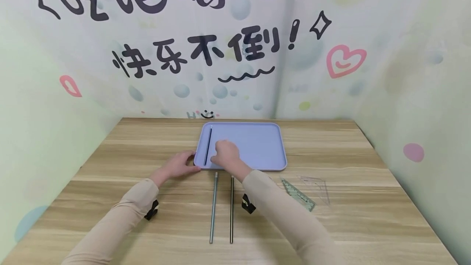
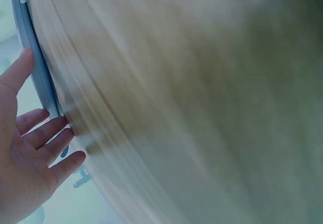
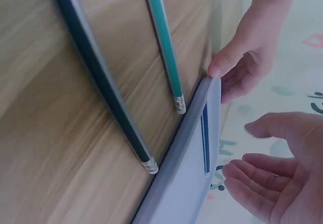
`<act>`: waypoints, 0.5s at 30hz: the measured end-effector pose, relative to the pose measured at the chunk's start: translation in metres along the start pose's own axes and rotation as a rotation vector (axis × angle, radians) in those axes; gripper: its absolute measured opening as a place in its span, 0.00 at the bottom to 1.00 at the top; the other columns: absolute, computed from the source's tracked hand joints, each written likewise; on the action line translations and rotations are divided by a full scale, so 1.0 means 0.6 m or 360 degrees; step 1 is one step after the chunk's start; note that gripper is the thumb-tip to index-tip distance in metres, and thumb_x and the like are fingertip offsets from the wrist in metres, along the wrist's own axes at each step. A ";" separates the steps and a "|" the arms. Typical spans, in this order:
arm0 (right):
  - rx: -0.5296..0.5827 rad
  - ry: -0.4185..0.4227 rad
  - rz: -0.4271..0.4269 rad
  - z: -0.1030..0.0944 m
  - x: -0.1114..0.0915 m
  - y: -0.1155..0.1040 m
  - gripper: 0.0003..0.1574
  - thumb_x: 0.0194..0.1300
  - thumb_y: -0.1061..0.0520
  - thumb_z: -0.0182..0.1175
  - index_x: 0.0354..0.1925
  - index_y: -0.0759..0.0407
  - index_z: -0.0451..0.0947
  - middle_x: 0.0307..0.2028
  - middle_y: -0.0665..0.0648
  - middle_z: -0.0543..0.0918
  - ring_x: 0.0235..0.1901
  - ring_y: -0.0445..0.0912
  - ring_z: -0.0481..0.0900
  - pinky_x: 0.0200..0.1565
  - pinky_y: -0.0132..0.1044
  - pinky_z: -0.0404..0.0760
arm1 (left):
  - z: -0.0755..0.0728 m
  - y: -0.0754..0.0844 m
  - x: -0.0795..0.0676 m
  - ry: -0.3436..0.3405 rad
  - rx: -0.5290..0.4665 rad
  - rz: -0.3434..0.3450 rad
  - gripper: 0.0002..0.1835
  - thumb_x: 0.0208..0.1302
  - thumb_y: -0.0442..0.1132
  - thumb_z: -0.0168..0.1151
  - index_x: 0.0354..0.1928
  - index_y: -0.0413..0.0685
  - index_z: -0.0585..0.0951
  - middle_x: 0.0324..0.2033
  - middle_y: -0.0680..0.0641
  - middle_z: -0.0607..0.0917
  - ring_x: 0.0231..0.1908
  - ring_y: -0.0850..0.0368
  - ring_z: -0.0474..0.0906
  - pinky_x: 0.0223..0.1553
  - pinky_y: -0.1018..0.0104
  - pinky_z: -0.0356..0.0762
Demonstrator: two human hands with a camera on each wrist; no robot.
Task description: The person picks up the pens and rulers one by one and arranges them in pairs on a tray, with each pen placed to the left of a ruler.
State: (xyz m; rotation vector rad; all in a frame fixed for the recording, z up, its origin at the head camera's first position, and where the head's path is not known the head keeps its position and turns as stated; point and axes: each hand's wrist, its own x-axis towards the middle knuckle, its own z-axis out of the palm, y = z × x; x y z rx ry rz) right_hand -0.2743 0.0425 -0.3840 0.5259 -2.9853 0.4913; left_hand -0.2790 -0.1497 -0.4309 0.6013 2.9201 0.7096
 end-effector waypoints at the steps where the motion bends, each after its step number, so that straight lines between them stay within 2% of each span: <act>1: -0.0003 0.0010 -0.0040 0.000 -0.003 -0.001 0.19 0.48 0.53 0.64 0.37 0.65 0.80 0.33 0.58 0.84 0.32 0.50 0.80 0.31 0.38 0.80 | 0.000 0.000 0.000 -0.0003 -0.0001 -0.0004 0.32 0.53 0.49 0.65 0.57 0.41 0.71 0.52 0.40 0.77 0.53 0.46 0.72 0.56 0.53 0.68; 4: -0.0045 0.0042 -0.0197 0.002 -0.012 0.000 0.26 0.51 0.50 0.63 0.44 0.67 0.78 0.38 0.61 0.83 0.37 0.52 0.81 0.36 0.40 0.81 | 0.000 0.000 0.000 -0.0010 0.0005 -0.0007 0.32 0.53 0.50 0.65 0.58 0.41 0.71 0.53 0.40 0.76 0.54 0.46 0.71 0.57 0.53 0.68; 8: -0.0189 0.0072 -0.0393 0.006 -0.024 0.005 0.35 0.55 0.44 0.60 0.53 0.66 0.71 0.45 0.64 0.80 0.44 0.55 0.78 0.43 0.43 0.80 | 0.000 -0.001 0.002 -0.0004 0.0000 0.0017 0.32 0.54 0.49 0.64 0.59 0.42 0.70 0.54 0.41 0.76 0.55 0.47 0.71 0.57 0.54 0.68; 12: -0.0348 0.0074 -0.0522 0.007 -0.037 0.011 0.38 0.59 0.40 0.55 0.58 0.64 0.65 0.53 0.64 0.74 0.52 0.56 0.73 0.53 0.48 0.73 | 0.000 -0.003 0.003 -0.0003 -0.0004 0.0031 0.33 0.54 0.49 0.64 0.60 0.42 0.69 0.54 0.41 0.76 0.55 0.46 0.71 0.57 0.53 0.67; 15: -0.0441 0.0061 -0.0568 0.004 -0.049 0.016 0.41 0.60 0.38 0.52 0.62 0.63 0.62 0.57 0.64 0.70 0.56 0.57 0.68 0.59 0.53 0.65 | 0.002 -0.005 0.003 -0.0006 0.0030 0.0038 0.33 0.54 0.50 0.64 0.60 0.41 0.69 0.54 0.40 0.76 0.55 0.45 0.71 0.57 0.52 0.67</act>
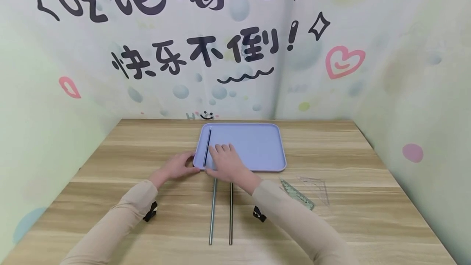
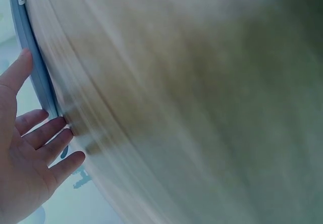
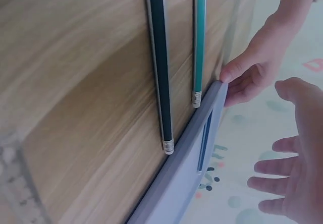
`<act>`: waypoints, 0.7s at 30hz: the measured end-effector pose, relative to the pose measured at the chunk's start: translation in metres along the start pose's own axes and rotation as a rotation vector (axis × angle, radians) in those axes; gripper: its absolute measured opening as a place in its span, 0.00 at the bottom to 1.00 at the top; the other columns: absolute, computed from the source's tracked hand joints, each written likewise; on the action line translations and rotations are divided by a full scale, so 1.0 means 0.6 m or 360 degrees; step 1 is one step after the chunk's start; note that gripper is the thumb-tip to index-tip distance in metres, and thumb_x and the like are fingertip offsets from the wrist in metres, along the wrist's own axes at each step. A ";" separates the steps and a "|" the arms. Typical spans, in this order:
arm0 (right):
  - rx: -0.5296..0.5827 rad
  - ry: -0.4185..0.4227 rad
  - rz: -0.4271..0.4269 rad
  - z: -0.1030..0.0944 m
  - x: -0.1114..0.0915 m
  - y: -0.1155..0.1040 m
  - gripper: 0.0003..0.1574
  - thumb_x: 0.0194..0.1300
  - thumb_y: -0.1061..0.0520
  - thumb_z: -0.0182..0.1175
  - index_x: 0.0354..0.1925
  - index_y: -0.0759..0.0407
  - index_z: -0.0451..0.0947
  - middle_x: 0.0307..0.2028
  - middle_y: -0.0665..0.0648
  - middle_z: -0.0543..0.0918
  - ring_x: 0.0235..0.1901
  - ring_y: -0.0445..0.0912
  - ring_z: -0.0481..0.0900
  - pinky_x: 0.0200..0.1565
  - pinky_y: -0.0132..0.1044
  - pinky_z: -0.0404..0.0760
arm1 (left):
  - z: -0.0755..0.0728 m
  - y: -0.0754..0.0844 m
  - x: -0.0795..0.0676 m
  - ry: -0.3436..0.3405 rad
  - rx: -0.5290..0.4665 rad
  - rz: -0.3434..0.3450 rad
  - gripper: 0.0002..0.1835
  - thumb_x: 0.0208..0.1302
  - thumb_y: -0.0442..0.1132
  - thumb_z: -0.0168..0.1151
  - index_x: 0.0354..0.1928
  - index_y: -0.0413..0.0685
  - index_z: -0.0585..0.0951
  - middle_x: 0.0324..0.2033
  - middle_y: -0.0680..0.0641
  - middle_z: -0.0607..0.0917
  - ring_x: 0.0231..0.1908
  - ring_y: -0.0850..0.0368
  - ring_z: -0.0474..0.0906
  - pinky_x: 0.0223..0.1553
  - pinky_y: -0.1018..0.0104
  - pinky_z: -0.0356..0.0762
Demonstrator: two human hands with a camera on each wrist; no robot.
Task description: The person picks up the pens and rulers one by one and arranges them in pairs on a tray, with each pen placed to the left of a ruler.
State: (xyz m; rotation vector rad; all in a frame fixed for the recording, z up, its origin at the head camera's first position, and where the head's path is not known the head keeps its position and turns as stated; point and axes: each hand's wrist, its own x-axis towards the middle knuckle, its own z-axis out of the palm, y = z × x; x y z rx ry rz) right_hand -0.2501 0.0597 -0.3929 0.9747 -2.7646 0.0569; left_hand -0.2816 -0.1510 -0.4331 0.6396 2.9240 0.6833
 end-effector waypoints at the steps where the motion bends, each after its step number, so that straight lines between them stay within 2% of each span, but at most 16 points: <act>1: -0.0034 -0.0013 -0.0008 0.000 -0.005 0.000 0.42 0.60 0.37 0.51 0.63 0.62 0.61 0.58 0.65 0.69 0.57 0.58 0.67 0.60 0.55 0.63 | 0.001 -0.001 0.000 -0.0004 0.0011 -0.0011 0.34 0.54 0.51 0.64 0.60 0.41 0.69 0.54 0.40 0.75 0.55 0.45 0.71 0.57 0.52 0.67; 6: -0.0163 -0.0049 -0.0037 0.000 -0.028 0.002 0.49 0.58 0.30 0.49 0.66 0.60 0.57 0.62 0.65 0.64 0.60 0.61 0.62 0.62 0.59 0.56 | 0.000 0.003 0.002 0.0003 -0.0002 -0.0037 0.34 0.54 0.51 0.64 0.60 0.41 0.69 0.55 0.39 0.74 0.56 0.44 0.69 0.58 0.51 0.66; 10: -0.0197 -0.0041 -0.0084 0.004 -0.048 0.002 0.54 0.55 0.25 0.45 0.66 0.60 0.56 0.63 0.65 0.62 0.62 0.62 0.59 0.63 0.58 0.54 | 0.002 0.004 0.002 -0.0002 0.0014 -0.0041 0.35 0.54 0.52 0.63 0.60 0.41 0.68 0.56 0.39 0.73 0.57 0.43 0.68 0.59 0.51 0.64; 15: -0.0115 -0.0064 -0.0118 0.011 -0.075 0.010 0.55 0.55 0.25 0.46 0.67 0.60 0.54 0.65 0.65 0.60 0.64 0.62 0.55 0.63 0.59 0.51 | 0.006 0.001 0.001 -0.0009 0.0009 -0.0053 0.36 0.54 0.53 0.63 0.61 0.40 0.67 0.57 0.39 0.73 0.57 0.44 0.67 0.60 0.51 0.64; 21: -0.0115 -0.0083 -0.0065 0.023 -0.108 0.038 0.55 0.55 0.25 0.45 0.68 0.59 0.52 0.65 0.65 0.60 0.64 0.61 0.56 0.63 0.59 0.53 | 0.006 -0.001 0.001 -0.0025 -0.0026 -0.0096 0.37 0.54 0.53 0.63 0.61 0.40 0.66 0.58 0.39 0.71 0.59 0.44 0.65 0.61 0.51 0.61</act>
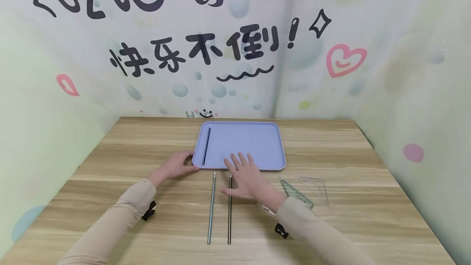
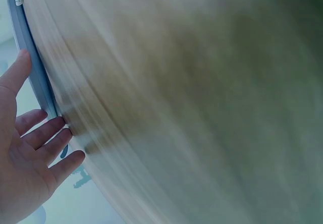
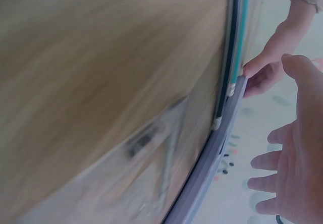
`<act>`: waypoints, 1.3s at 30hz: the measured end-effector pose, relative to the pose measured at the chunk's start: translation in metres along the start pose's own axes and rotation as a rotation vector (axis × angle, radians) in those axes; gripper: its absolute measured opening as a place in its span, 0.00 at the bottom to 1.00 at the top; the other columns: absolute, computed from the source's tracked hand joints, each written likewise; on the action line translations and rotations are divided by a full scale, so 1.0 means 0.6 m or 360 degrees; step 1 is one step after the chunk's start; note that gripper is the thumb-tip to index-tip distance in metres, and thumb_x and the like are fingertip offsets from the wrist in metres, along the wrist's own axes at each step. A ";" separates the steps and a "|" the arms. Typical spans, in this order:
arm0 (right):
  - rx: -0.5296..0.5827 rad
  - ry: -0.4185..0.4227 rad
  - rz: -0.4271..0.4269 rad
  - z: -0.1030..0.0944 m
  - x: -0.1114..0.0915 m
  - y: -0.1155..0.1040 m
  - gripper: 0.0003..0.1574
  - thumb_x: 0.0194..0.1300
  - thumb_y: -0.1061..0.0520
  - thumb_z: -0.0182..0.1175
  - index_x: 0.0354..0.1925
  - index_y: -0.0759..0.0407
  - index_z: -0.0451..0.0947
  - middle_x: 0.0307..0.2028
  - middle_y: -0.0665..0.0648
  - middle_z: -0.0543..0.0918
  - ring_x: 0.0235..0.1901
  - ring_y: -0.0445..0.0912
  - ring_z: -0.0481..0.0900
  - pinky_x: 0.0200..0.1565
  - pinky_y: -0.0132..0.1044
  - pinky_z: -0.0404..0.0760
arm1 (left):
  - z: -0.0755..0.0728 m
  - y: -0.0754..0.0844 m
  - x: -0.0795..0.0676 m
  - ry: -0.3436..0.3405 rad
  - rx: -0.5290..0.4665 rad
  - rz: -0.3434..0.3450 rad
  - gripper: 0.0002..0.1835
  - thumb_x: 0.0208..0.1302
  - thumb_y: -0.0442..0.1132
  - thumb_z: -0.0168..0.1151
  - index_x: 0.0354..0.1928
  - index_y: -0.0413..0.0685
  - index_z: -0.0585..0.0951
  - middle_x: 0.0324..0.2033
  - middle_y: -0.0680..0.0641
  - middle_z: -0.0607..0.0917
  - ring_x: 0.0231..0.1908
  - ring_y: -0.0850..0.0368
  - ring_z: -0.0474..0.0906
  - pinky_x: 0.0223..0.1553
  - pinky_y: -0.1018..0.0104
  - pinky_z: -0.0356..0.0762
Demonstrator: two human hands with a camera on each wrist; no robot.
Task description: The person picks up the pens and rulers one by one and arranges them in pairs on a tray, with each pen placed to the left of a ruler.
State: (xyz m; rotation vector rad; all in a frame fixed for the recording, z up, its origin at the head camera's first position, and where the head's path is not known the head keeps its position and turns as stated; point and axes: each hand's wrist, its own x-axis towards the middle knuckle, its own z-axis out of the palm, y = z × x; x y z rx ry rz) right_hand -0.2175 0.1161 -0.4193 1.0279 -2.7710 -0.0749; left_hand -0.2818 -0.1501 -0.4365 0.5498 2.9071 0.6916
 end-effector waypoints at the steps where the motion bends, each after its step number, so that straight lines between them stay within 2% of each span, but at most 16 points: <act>1: -0.0001 0.0001 0.0008 0.001 -0.005 0.004 0.55 0.55 0.25 0.45 0.68 0.60 0.52 0.65 0.65 0.60 0.64 0.62 0.56 0.63 0.59 0.53 | -0.001 0.000 0.000 -0.0004 0.0003 -0.0003 0.37 0.54 0.53 0.63 0.62 0.39 0.66 0.58 0.39 0.71 0.59 0.44 0.65 0.61 0.51 0.61; 10: 0.0023 0.0035 0.0027 -0.006 -0.037 0.017 0.55 0.55 0.27 0.49 0.67 0.61 0.53 0.65 0.65 0.60 0.63 0.62 0.56 0.63 0.58 0.52 | -0.002 0.004 -0.003 -0.0019 0.0035 -0.0046 0.37 0.54 0.53 0.63 0.62 0.40 0.66 0.58 0.39 0.71 0.59 0.45 0.65 0.61 0.52 0.62; 15: 0.0013 0.0040 0.0024 -0.008 -0.049 0.017 0.55 0.56 0.26 0.46 0.68 0.60 0.52 0.65 0.64 0.60 0.64 0.61 0.56 0.63 0.58 0.53 | 0.000 0.006 -0.002 -0.0015 0.0033 -0.0032 0.37 0.55 0.53 0.63 0.62 0.40 0.66 0.59 0.39 0.71 0.60 0.45 0.65 0.61 0.53 0.62; 19: 0.0037 0.0063 0.0047 -0.014 -0.051 0.019 0.55 0.56 0.26 0.46 0.68 0.60 0.52 0.65 0.64 0.59 0.64 0.61 0.55 0.63 0.59 0.53 | -0.001 0.005 -0.002 -0.0014 0.0034 -0.0020 0.36 0.55 0.53 0.62 0.62 0.40 0.67 0.58 0.39 0.71 0.59 0.44 0.65 0.61 0.52 0.62; 26: 0.0162 0.0023 0.0132 -0.029 -0.047 0.029 0.55 0.57 0.28 0.48 0.69 0.60 0.47 0.67 0.64 0.55 0.66 0.60 0.49 0.65 0.59 0.46 | -0.002 0.007 -0.002 -0.0020 0.0030 -0.0032 0.36 0.55 0.53 0.62 0.62 0.40 0.66 0.59 0.39 0.71 0.60 0.44 0.65 0.61 0.52 0.62; 34: 0.0191 0.0035 0.0119 -0.022 -0.069 0.034 0.57 0.55 0.29 0.52 0.68 0.62 0.49 0.66 0.66 0.56 0.64 0.62 0.53 0.64 0.60 0.49 | -0.003 0.009 0.000 -0.0021 0.0012 -0.0011 0.36 0.55 0.52 0.62 0.62 0.39 0.66 0.58 0.38 0.70 0.59 0.43 0.65 0.61 0.51 0.61; 39: 0.0209 0.0006 0.0128 -0.017 -0.076 0.032 0.58 0.55 0.28 0.51 0.69 0.61 0.47 0.67 0.65 0.54 0.65 0.62 0.51 0.64 0.59 0.48 | -0.001 0.007 -0.001 -0.0005 0.0020 0.0016 0.36 0.55 0.51 0.63 0.61 0.38 0.67 0.57 0.37 0.71 0.59 0.42 0.65 0.61 0.51 0.62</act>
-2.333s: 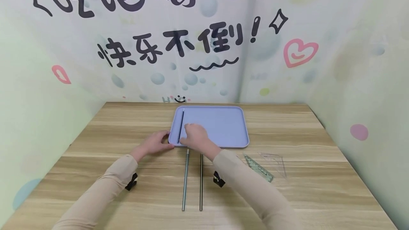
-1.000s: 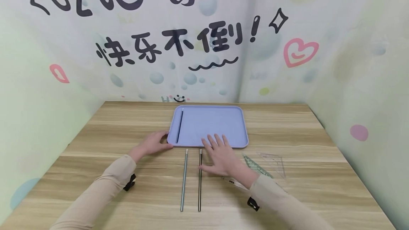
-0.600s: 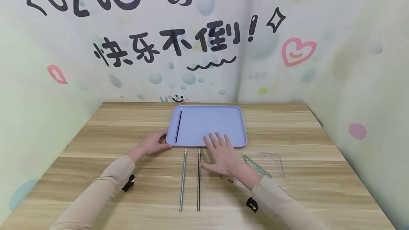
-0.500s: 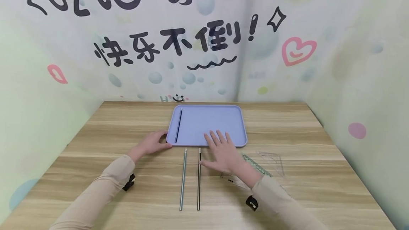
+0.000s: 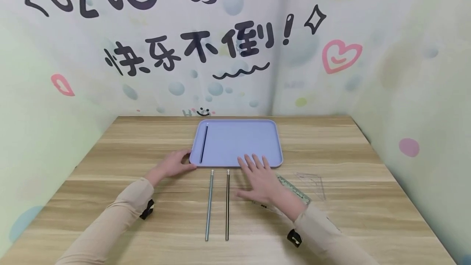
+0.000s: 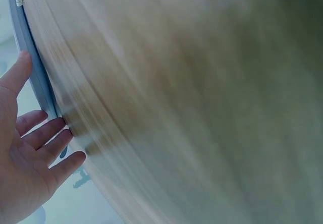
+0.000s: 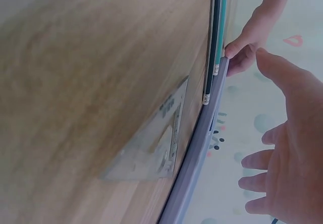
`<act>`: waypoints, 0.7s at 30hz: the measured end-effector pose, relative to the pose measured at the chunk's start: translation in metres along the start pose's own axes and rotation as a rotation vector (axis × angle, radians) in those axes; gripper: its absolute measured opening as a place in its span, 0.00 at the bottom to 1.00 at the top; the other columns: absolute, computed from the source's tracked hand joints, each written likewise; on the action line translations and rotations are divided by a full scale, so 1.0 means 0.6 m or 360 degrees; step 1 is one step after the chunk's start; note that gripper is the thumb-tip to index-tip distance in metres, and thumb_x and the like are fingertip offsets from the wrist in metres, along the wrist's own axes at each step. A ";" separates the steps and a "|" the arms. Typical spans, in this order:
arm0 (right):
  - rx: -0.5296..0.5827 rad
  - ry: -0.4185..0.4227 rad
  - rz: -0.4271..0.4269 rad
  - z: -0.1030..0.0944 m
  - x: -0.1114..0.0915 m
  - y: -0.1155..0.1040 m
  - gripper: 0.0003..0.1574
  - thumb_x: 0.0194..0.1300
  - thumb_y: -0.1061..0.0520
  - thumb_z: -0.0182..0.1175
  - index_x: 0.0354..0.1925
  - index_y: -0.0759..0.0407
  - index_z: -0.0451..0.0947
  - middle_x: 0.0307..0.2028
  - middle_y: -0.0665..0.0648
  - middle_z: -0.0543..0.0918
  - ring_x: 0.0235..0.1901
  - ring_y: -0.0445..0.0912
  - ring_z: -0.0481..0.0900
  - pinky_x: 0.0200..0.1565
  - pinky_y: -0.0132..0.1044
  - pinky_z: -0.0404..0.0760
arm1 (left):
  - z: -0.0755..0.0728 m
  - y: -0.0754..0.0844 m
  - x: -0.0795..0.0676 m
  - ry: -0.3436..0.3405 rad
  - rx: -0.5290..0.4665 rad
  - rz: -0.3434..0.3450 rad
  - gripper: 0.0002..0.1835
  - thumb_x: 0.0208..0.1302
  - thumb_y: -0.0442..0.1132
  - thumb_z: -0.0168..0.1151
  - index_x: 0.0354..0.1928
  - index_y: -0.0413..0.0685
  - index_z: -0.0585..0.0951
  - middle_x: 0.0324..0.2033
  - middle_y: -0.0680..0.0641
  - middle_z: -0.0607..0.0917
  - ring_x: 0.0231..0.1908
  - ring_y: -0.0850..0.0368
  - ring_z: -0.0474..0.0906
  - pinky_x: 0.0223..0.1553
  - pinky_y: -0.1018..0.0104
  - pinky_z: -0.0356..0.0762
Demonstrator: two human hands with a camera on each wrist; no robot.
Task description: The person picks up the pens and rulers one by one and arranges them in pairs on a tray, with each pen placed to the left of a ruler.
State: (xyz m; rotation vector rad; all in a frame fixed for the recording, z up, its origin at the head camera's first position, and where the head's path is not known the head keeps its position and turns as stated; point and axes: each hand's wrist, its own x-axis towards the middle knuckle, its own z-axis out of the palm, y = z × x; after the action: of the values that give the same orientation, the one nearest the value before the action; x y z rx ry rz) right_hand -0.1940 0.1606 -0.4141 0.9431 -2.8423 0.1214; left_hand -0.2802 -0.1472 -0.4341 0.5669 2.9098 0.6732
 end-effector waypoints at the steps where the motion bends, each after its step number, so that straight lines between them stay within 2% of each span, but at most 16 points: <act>1: 0.0004 -0.0009 0.0001 0.000 -0.001 -0.001 0.58 0.55 0.28 0.51 0.69 0.61 0.46 0.67 0.65 0.54 0.65 0.62 0.50 0.64 0.59 0.48 | 0.000 -0.001 0.000 0.0002 0.0006 0.0000 0.36 0.55 0.52 0.63 0.61 0.38 0.67 0.57 0.37 0.71 0.59 0.43 0.66 0.61 0.51 0.62; 12: 0.0010 -0.0022 0.0037 0.001 -0.017 -0.009 0.57 0.56 0.27 0.48 0.68 0.64 0.50 0.66 0.66 0.55 0.65 0.61 0.51 0.64 0.58 0.50 | 0.001 -0.003 0.002 -0.0008 0.0033 -0.0025 0.36 0.55 0.53 0.62 0.61 0.39 0.67 0.58 0.38 0.71 0.60 0.43 0.64 0.62 0.52 0.61; 21: 0.0051 -0.0004 0.0054 0.013 -0.042 -0.004 0.57 0.56 0.26 0.46 0.67 0.65 0.50 0.66 0.68 0.54 0.65 0.63 0.50 0.63 0.58 0.52 | 0.000 -0.003 0.000 0.0001 0.0000 0.0010 0.36 0.55 0.52 0.62 0.61 0.38 0.67 0.58 0.37 0.71 0.59 0.42 0.65 0.61 0.50 0.61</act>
State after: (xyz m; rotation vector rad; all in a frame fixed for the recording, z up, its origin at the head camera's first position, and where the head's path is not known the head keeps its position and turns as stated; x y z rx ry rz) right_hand -0.1735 0.1722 -0.4259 0.9017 -2.8678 0.1698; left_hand -0.2808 -0.1488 -0.4348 0.5765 2.9101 0.6740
